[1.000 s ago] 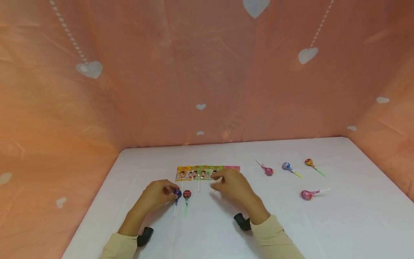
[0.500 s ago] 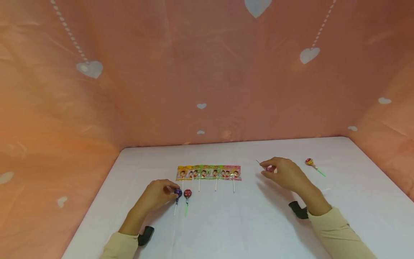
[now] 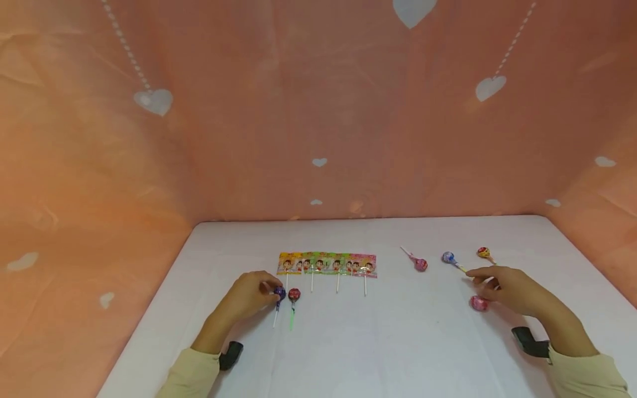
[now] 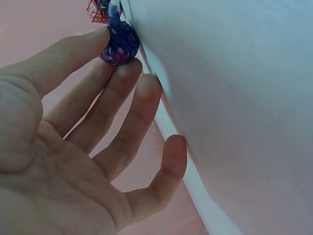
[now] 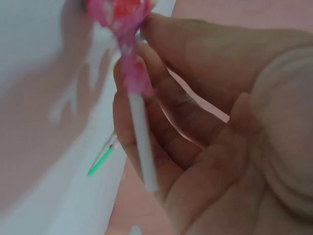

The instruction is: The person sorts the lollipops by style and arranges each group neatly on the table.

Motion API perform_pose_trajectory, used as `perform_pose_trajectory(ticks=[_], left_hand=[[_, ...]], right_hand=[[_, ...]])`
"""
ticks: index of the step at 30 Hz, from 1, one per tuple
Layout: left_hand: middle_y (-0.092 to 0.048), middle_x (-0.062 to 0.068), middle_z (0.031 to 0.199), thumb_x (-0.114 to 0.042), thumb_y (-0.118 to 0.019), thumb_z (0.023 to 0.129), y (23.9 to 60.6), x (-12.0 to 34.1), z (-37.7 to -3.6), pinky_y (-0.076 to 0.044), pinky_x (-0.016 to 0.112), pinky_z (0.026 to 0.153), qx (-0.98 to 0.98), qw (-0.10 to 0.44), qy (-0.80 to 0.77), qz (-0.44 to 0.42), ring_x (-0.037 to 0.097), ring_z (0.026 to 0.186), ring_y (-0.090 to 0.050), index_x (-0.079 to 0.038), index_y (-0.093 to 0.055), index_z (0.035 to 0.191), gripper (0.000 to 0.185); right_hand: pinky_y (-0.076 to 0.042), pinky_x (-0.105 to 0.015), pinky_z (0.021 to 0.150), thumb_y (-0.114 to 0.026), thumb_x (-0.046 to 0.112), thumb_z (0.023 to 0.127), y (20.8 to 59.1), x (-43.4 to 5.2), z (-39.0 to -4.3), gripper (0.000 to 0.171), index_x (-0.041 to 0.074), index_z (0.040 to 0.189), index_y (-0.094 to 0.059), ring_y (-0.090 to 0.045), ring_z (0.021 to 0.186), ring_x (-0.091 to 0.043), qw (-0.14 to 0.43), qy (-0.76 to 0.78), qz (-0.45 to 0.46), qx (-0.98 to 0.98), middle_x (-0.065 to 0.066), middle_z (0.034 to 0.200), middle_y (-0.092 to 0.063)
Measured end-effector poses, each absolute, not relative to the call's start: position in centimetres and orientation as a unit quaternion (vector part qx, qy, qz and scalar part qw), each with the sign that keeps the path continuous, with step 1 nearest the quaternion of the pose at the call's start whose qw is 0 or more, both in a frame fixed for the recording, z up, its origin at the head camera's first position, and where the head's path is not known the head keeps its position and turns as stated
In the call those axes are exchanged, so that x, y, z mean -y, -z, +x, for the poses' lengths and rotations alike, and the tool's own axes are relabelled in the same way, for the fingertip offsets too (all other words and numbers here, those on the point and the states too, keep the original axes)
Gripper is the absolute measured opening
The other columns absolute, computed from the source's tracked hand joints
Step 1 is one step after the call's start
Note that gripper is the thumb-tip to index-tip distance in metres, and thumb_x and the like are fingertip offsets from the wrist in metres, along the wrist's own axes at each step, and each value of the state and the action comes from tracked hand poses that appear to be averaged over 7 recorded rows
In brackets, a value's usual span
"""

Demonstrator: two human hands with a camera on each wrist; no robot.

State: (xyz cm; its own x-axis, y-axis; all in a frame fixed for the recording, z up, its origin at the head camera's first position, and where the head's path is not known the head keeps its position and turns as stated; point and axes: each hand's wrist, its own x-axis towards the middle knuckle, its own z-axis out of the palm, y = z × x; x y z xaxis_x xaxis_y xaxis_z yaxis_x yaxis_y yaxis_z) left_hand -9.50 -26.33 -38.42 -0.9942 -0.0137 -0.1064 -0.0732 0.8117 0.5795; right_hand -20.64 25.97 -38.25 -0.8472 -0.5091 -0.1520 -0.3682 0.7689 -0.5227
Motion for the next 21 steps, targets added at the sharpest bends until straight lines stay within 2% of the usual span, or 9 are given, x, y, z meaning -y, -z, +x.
perform_pose_trajectory(ticks=[5, 9, 14, 17, 21], left_hand=[[-0.068, 0.0, 0.09, -0.005, -0.084, 0.085, 38.3, 26.3, -9.7, -0.051, 0.036, 0.074, -0.951, 0.053, -0.304, -0.021, 0.016, 0.084, -0.059, -0.01, -0.079, 0.105, 0.021], [-0.068, 0.0, 0.091, -0.006, -0.084, 0.085, 38.2, 26.3, -9.6, -0.051, 0.036, 0.074, -0.949, 0.057, -0.308, -0.024, 0.016, 0.084, -0.059, -0.009, -0.079, 0.105, 0.022], [-0.068, 0.0, 0.091, -0.004, -0.084, 0.084, 38.4, 26.4, -9.5, -0.05, 0.036, 0.073, -0.949, 0.057, -0.309, -0.023, 0.016, 0.083, -0.058, -0.009, -0.079, 0.105, 0.022], [-0.069, 0.0, 0.091, -0.003, -0.083, 0.084, 38.4, 26.4, -9.5, -0.05, 0.036, 0.073, -0.95, 0.055, -0.307, -0.018, 0.016, 0.082, -0.058, -0.009, -0.079, 0.105, 0.022], [-0.069, 0.001, 0.091, -0.003, -0.082, 0.085, 38.3, 26.4, -9.6, -0.05, 0.036, 0.074, -0.951, 0.056, -0.303, -0.016, 0.016, 0.082, -0.058, -0.008, -0.078, 0.105, 0.022]], right_hand=[[-0.051, -0.023, 0.068, -0.069, 0.0, 0.094, 38.7, -27.1, -20.1, 0.035, -0.003, 0.128, -0.067, -0.058, 0.085, -0.012, 0.168, 0.248, -0.239, -0.924, -0.002, 0.101, -0.066], [-0.053, -0.023, 0.072, -0.069, 0.007, 0.097, 38.5, -27.8, -19.8, 0.033, 0.001, 0.129, -0.069, -0.056, 0.086, -0.001, 0.182, 0.253, -0.26, -0.914, 0.002, 0.104, -0.066], [-0.053, -0.022, 0.074, -0.069, 0.01, 0.099, 38.4, -28.3, -19.8, 0.03, 0.004, 0.129, -0.071, -0.054, 0.087, 0.003, 0.197, 0.26, -0.297, -0.897, -0.002, 0.111, -0.07], [-0.052, -0.023, 0.075, -0.069, 0.007, 0.098, 38.4, -28.5, -19.9, 0.029, 0.007, 0.127, -0.073, -0.055, 0.089, 0.004, 0.196, 0.267, -0.316, -0.889, -0.003, 0.114, -0.071], [-0.05, -0.022, 0.074, -0.064, -0.004, 0.095, 38.9, -28.6, -19.9, 0.033, 0.01, 0.124, -0.074, -0.056, 0.088, 0.003, 0.201, 0.295, -0.335, -0.872, 0.004, 0.112, -0.072]])
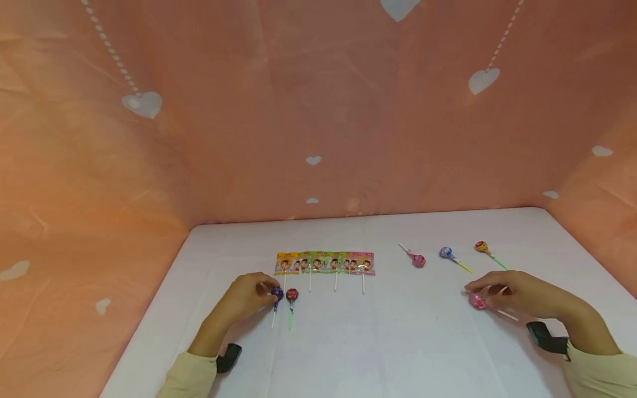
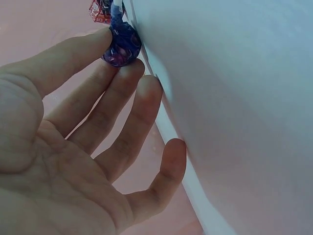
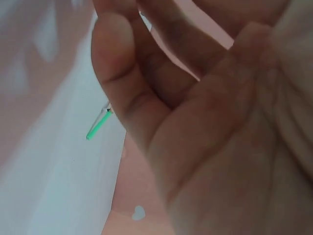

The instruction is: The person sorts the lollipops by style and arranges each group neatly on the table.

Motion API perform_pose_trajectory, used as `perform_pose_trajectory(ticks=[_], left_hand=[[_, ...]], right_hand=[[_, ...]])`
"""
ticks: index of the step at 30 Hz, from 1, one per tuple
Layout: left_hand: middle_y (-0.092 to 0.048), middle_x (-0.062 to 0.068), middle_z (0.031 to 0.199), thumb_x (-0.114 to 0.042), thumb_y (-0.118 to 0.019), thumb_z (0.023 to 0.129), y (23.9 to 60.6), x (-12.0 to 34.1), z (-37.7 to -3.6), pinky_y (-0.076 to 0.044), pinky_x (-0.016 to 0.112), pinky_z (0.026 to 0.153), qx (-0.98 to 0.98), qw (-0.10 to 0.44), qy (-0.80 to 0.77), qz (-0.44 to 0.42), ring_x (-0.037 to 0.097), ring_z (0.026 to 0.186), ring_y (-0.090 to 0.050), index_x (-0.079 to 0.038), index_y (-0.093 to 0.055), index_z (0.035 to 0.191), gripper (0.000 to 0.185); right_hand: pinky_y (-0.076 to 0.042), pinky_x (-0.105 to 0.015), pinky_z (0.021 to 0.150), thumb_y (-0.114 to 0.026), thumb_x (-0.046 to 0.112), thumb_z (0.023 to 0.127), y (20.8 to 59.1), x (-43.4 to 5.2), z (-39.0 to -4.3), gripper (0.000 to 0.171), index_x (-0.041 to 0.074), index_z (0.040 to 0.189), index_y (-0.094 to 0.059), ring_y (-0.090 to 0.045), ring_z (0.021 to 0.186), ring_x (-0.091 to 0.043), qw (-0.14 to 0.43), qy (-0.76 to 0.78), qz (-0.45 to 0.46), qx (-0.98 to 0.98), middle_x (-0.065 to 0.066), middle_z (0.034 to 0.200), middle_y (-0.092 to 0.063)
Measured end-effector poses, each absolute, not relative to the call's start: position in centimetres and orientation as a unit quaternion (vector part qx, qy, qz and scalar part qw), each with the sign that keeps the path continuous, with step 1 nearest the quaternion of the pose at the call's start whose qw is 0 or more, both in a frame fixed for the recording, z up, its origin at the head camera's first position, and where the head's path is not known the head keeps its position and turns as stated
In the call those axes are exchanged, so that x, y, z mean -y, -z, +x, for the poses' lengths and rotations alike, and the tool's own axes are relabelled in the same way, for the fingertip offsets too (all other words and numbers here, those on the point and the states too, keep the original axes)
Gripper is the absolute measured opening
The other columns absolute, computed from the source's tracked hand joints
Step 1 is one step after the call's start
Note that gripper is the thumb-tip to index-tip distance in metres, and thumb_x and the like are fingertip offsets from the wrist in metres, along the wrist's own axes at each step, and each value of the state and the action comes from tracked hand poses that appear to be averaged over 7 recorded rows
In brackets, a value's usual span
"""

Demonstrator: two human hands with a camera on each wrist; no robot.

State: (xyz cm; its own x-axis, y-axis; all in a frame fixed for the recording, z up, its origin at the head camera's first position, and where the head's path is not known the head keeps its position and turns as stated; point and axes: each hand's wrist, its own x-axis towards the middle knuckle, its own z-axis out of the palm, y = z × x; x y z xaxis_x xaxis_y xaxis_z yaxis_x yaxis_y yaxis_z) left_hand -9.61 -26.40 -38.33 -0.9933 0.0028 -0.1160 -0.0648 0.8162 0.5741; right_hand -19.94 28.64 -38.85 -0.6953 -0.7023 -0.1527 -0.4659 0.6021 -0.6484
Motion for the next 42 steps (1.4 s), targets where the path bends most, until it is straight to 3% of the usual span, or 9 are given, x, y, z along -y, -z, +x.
perform_pose_trajectory(ticks=[5, 11, 18, 25, 38, 42], left_hand=[[-0.069, 0.001, 0.092, -0.003, -0.082, 0.085, 38.2, 26.3, -9.5, -0.05, 0.036, 0.074, -0.951, 0.054, -0.302, -0.019, 0.016, 0.083, -0.058, -0.008, -0.078, 0.106, 0.022], [-0.069, 0.001, 0.091, -0.003, -0.083, 0.085, 38.2, 26.3, -9.4, -0.05, 0.035, 0.074, -0.951, 0.048, -0.304, -0.015, 0.016, 0.082, -0.058, -0.008, -0.078, 0.105, 0.021], [-0.068, 0.0, 0.091, -0.004, -0.083, 0.085, 38.2, 26.3, -9.5, -0.051, 0.036, 0.074, -0.952, 0.049, -0.301, -0.018, 0.016, 0.083, -0.059, -0.009, -0.079, 0.106, 0.021], [-0.068, 0.0, 0.09, -0.004, -0.082, 0.085, 38.2, 26.3, -9.5, -0.051, 0.036, 0.074, -0.954, 0.051, -0.296, -0.017, 0.016, 0.082, -0.058, -0.009, -0.079, 0.106, 0.021], [-0.068, 0.001, 0.091, -0.005, -0.083, 0.085, 38.3, 26.3, -9.5, -0.051, 0.036, 0.074, -0.951, 0.058, -0.302, -0.026, 0.017, 0.083, -0.058, -0.009, -0.078, 0.106, 0.022], [-0.068, 0.001, 0.092, -0.005, -0.083, 0.085, 38.2, 26.3, -9.5, -0.051, 0.036, 0.074, -0.951, 0.059, -0.302, -0.027, 0.017, 0.084, -0.058, -0.01, -0.078, 0.107, 0.022]], right_hand=[[-0.05, -0.022, 0.073, -0.058, -0.01, 0.091, 39.4, -28.4, -19.9, 0.041, 0.011, 0.121, -0.075, -0.055, 0.086, 0.001, 0.206, 0.304, -0.347, -0.863, 0.008, 0.111, -0.071], [-0.05, -0.024, 0.072, -0.072, 0.009, 0.094, 39.7, -27.7, -19.7, 0.025, 0.011, 0.118, -0.074, -0.053, 0.083, 0.001, 0.193, 0.267, -0.303, -0.894, 0.008, 0.099, -0.066], [-0.048, -0.027, 0.071, -0.078, 0.022, 0.093, 39.7, -26.4, -19.9, 0.021, 0.012, 0.109, -0.072, -0.054, 0.082, -0.007, 0.146, 0.25, -0.252, -0.923, 0.007, 0.094, -0.064], [-0.049, -0.027, 0.07, -0.078, 0.016, 0.091, 39.5, -26.4, -20.2, 0.029, 0.005, 0.117, -0.072, -0.056, 0.088, -0.017, 0.144, 0.253, -0.24, -0.926, 0.001, 0.1, -0.067], [-0.05, -0.026, 0.072, -0.079, 0.019, 0.091, 39.4, -26.7, -20.2, 0.029, 0.007, 0.116, -0.073, -0.057, 0.088, -0.014, 0.153, 0.241, -0.251, -0.925, 0.005, 0.099, -0.066], [-0.049, -0.026, 0.072, -0.079, 0.021, 0.092, 39.4, -27.0, -20.2, 0.031, 0.009, 0.12, -0.074, -0.058, 0.088, -0.007, 0.151, 0.247, -0.258, -0.922, 0.005, 0.102, -0.067]])
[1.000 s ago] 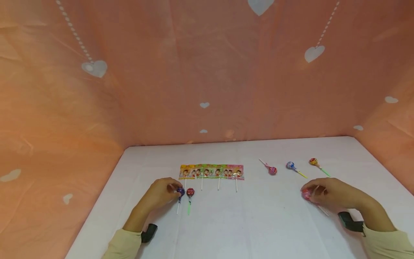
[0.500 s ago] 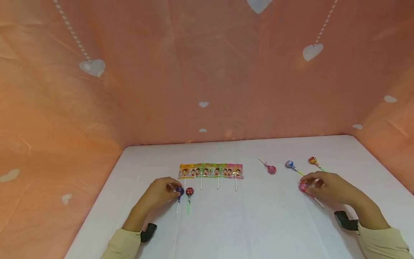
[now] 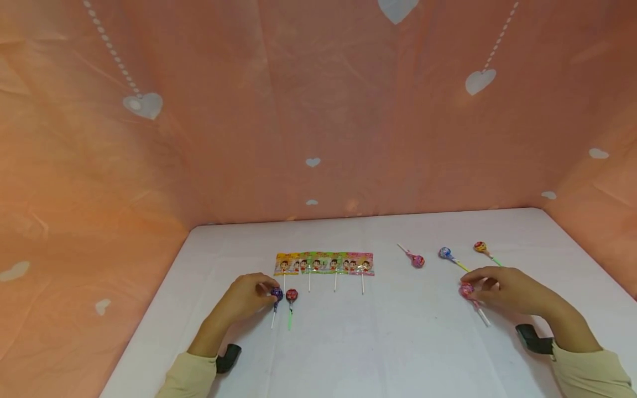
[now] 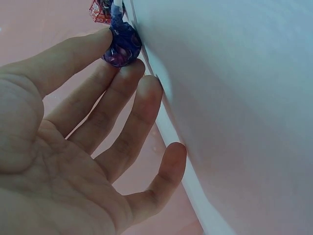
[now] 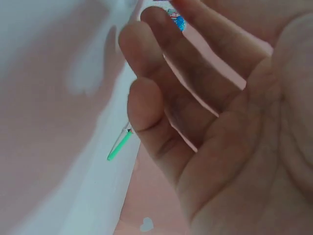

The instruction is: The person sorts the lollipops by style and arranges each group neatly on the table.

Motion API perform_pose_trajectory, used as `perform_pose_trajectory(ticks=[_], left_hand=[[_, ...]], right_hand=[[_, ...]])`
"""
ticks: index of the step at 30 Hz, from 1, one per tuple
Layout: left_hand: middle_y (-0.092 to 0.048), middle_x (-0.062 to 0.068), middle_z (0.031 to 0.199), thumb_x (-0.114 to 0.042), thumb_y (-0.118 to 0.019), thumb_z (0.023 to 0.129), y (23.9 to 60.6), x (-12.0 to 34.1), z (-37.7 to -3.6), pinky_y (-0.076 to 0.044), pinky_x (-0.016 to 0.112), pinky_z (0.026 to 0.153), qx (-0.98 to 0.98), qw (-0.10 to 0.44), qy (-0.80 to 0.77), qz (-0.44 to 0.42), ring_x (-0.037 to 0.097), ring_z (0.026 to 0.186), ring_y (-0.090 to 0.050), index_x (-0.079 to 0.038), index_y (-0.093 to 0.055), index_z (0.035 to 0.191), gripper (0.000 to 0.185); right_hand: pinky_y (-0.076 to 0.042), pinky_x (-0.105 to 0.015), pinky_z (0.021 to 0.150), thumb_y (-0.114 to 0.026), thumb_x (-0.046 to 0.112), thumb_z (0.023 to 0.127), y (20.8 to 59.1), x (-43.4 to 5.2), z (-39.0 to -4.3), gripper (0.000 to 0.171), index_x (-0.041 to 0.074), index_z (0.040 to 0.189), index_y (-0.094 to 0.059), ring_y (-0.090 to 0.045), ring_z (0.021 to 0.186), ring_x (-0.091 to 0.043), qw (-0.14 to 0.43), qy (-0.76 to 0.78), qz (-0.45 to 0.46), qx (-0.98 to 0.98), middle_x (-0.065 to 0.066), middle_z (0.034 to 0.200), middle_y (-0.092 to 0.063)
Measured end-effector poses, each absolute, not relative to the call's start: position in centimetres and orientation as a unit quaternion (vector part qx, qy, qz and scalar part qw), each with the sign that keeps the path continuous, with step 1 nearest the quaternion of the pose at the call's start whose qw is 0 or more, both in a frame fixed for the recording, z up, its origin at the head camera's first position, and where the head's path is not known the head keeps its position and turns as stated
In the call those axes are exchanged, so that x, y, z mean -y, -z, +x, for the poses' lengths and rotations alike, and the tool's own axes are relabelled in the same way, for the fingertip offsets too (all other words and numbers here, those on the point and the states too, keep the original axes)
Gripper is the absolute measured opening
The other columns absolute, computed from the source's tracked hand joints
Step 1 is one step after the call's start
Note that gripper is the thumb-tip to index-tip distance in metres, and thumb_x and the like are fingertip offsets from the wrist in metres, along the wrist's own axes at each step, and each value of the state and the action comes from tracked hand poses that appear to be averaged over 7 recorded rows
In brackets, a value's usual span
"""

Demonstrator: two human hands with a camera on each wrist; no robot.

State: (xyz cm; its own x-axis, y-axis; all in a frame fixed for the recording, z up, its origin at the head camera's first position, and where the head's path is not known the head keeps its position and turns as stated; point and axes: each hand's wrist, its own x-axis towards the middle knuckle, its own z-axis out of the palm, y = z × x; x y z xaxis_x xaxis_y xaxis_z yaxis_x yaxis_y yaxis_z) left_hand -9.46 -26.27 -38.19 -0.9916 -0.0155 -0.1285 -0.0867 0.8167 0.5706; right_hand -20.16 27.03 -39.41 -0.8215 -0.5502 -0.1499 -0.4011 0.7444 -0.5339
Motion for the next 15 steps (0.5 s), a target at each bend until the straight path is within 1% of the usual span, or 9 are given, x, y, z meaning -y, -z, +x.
perform_pose_trajectory(ticks=[4, 8, 15], left_hand=[[-0.069, 0.001, 0.093, -0.005, -0.082, 0.086, 38.03, 26.24, -9.46, -0.051, 0.037, 0.075, -0.952, 0.061, -0.3, -0.026, 0.017, 0.084, -0.059, -0.01, -0.078, 0.107, 0.022], [-0.069, 0.001, 0.093, -0.005, -0.082, 0.086, 37.92, 26.22, -9.47, -0.051, 0.037, 0.075, -0.951, 0.063, -0.3, -0.026, 0.017, 0.084, -0.058, -0.009, -0.078, 0.107, 0.022], [-0.068, 0.001, 0.092, -0.003, -0.082, 0.085, 38.03, 26.28, -9.45, -0.051, 0.036, 0.075, -0.95, 0.062, -0.306, -0.025, 0.017, 0.083, -0.059, -0.008, -0.078, 0.106, 0.022]], right_hand=[[-0.049, -0.026, 0.072, -0.076, 0.019, 0.095, 39.66, -27.32, -20.06, 0.027, 0.01, 0.121, -0.075, -0.057, 0.086, 0.0, 0.143, 0.26, -0.277, -0.914, 0.008, 0.101, -0.068], [-0.05, -0.026, 0.073, -0.074, 0.012, 0.095, 39.96, -27.41, -20.02, 0.024, 0.009, 0.119, -0.075, -0.055, 0.084, 0.002, 0.127, 0.269, -0.299, -0.906, 0.011, 0.098, -0.067], [-0.048, -0.025, 0.071, -0.077, 0.018, 0.094, 39.98, -26.56, -19.84, 0.023, 0.009, 0.115, -0.075, -0.053, 0.082, 0.003, 0.124, 0.284, -0.306, -0.9, 0.013, 0.094, -0.065]])
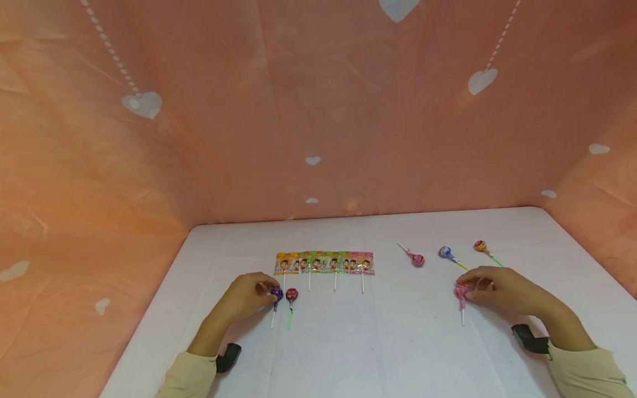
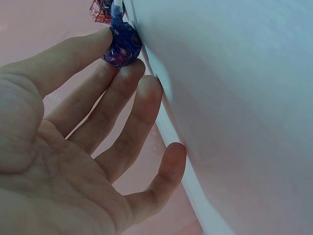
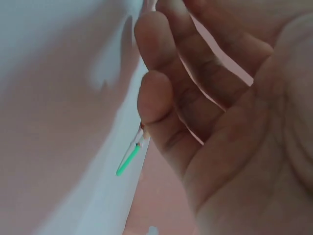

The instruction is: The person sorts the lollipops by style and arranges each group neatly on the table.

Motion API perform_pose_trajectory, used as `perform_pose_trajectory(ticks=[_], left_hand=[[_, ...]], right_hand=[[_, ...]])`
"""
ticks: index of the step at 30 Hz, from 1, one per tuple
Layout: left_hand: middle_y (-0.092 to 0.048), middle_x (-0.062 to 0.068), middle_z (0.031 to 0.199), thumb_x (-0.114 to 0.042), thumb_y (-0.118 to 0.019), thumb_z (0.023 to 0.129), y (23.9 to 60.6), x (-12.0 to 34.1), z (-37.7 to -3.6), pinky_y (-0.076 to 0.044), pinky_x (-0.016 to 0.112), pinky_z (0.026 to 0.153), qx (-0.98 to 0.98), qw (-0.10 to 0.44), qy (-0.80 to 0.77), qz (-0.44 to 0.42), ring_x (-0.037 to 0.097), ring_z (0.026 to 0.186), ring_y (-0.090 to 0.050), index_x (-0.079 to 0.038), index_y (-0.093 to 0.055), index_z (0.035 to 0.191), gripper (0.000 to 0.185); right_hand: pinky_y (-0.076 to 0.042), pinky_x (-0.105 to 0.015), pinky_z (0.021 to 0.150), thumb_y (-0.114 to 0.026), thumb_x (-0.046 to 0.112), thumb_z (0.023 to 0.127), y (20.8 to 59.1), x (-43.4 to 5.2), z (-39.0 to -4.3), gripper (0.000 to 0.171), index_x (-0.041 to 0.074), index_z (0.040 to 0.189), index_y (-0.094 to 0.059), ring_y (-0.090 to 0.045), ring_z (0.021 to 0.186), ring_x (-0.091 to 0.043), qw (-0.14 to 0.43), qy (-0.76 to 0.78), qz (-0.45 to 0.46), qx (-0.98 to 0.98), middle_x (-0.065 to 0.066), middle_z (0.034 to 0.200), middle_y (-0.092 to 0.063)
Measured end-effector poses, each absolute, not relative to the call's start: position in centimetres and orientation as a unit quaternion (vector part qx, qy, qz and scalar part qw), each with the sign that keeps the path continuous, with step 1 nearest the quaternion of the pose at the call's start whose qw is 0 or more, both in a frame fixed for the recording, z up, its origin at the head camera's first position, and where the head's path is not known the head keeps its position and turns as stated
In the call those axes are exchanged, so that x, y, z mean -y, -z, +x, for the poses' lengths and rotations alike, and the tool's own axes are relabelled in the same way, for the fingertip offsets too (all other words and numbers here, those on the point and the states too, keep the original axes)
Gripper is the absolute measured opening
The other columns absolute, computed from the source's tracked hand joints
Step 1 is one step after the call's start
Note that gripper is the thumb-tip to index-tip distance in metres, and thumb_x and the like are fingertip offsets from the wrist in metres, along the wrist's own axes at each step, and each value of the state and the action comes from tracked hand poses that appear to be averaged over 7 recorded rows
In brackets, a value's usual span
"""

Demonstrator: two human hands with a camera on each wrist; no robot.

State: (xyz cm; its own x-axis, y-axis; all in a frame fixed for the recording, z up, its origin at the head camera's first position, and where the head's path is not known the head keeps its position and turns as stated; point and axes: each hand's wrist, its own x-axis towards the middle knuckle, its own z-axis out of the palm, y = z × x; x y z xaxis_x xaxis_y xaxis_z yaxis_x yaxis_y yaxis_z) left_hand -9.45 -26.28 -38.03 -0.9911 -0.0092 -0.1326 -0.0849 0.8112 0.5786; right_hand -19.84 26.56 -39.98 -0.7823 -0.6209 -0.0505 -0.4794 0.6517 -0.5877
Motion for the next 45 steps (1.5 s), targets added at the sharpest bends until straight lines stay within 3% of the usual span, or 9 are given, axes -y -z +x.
perform_pose_trajectory(ticks=[9, 18, 35, 45], left_hand=[[-0.069, 0.001, 0.091, -0.003, -0.082, 0.085, 38.1, 26.3, -9.5, -0.051, 0.036, 0.074, -0.949, 0.059, -0.308, -0.019, 0.017, 0.083, -0.059, -0.008, -0.078, 0.106, 0.022], [-0.068, 0.001, 0.091, -0.004, -0.082, 0.085, 38.1, 26.5, -9.6, -0.052, 0.036, 0.074, -0.95, 0.062, -0.306, -0.017, 0.016, 0.083, -0.059, -0.008, -0.078, 0.106, 0.022], [-0.069, 0.001, 0.092, -0.004, -0.082, 0.085, 38.0, 26.1, -9.4, -0.051, 0.037, 0.074, -0.949, 0.062, -0.309, -0.028, 0.017, 0.083, -0.059, -0.009, -0.078, 0.106, 0.022], [-0.069, 0.001, 0.093, -0.004, -0.082, 0.085, 38.0, 26.3, -9.5, -0.052, 0.037, 0.075, -0.952, 0.062, -0.3, -0.02, 0.016, 0.084, -0.059, -0.008, -0.078, 0.106, 0.022]], right_hand=[[-0.05, -0.025, 0.072, -0.075, 0.014, 0.094, 39.6, -25.6, -19.9, 0.017, 0.012, 0.111, -0.072, -0.055, 0.082, 0.002, 0.128, 0.28, -0.319, -0.896, 0.015, 0.092, -0.065], [-0.048, -0.025, 0.069, -0.075, 0.02, 0.095, 39.7, -24.6, -19.7, 0.016, 0.01, 0.109, -0.074, -0.052, 0.079, 0.0, 0.12, 0.288, -0.281, -0.908, 0.009, 0.09, -0.062], [-0.05, -0.026, 0.073, -0.077, 0.021, 0.094, 40.3, -23.6, -19.4, 0.025, 0.01, 0.116, -0.075, -0.054, 0.082, -0.002, 0.112, 0.29, -0.281, -0.908, 0.008, 0.096, -0.066], [-0.051, -0.026, 0.074, -0.075, 0.021, 0.096, 39.9, -23.0, -19.3, 0.02, 0.013, 0.114, -0.076, -0.055, 0.084, -0.002, 0.089, 0.295, -0.288, -0.907, 0.01, 0.097, -0.066]])
